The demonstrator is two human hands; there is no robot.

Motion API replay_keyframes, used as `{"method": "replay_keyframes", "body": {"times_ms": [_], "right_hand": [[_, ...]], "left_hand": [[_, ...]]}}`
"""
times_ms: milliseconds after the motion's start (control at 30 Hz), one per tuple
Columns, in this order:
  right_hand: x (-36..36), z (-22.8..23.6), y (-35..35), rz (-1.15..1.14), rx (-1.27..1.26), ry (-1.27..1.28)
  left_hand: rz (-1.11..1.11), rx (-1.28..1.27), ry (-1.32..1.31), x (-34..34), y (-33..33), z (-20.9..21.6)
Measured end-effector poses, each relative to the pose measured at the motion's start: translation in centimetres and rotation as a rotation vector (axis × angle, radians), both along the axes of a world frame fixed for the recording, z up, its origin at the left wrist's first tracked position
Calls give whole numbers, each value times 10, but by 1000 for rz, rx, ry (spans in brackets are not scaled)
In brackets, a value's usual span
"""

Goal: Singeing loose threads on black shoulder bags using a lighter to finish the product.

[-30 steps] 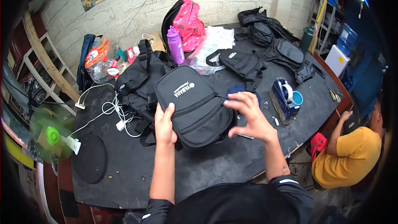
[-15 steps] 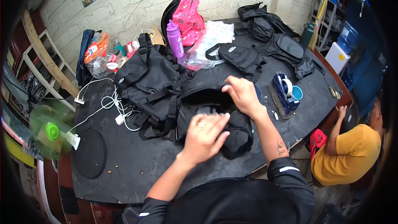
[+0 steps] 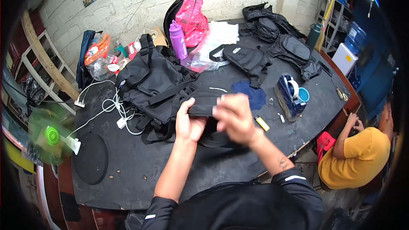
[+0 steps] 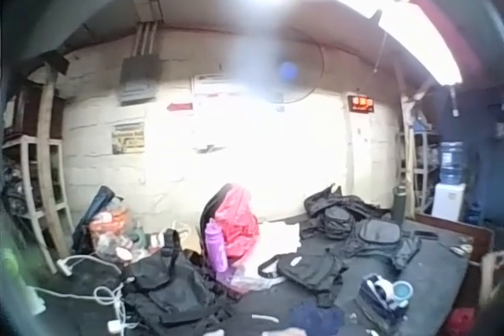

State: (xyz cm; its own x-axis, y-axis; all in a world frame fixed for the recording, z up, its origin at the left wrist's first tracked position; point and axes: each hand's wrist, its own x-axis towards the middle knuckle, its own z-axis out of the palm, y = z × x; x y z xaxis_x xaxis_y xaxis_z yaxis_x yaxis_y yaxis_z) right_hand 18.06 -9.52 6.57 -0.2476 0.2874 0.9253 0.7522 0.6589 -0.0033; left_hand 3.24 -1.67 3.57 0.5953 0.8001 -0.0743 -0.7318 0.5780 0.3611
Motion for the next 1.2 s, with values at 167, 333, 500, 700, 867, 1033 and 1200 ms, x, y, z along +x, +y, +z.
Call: {"method": "replay_keyframes", "body": {"times_ms": [167,333,500,700,867,1033,1200], "right_hand": [[-18,-50,-33,428,-555,572],[31,-37,9,1100,-703,1909],[44,-43,28,1326,-724,1842],[54,-76,47,1484,-801,1894],[49,-79,51,1383,-829,1983],[42,-85,47,1488,-911,1992],[27,-69,35,1408,-785,1995]], "left_hand": [[-6,104,-116,-1,-8,16],[29,385,71,-8,-11,3],[37,124,-254,-15,3,-3],[-100,271,-344,-20,-1,-9],[-115,304,-330,-19,-6,-9],[-44,352,-250,-15,-10,-13],[-109,481,-281,-4,-21,-4]]}}
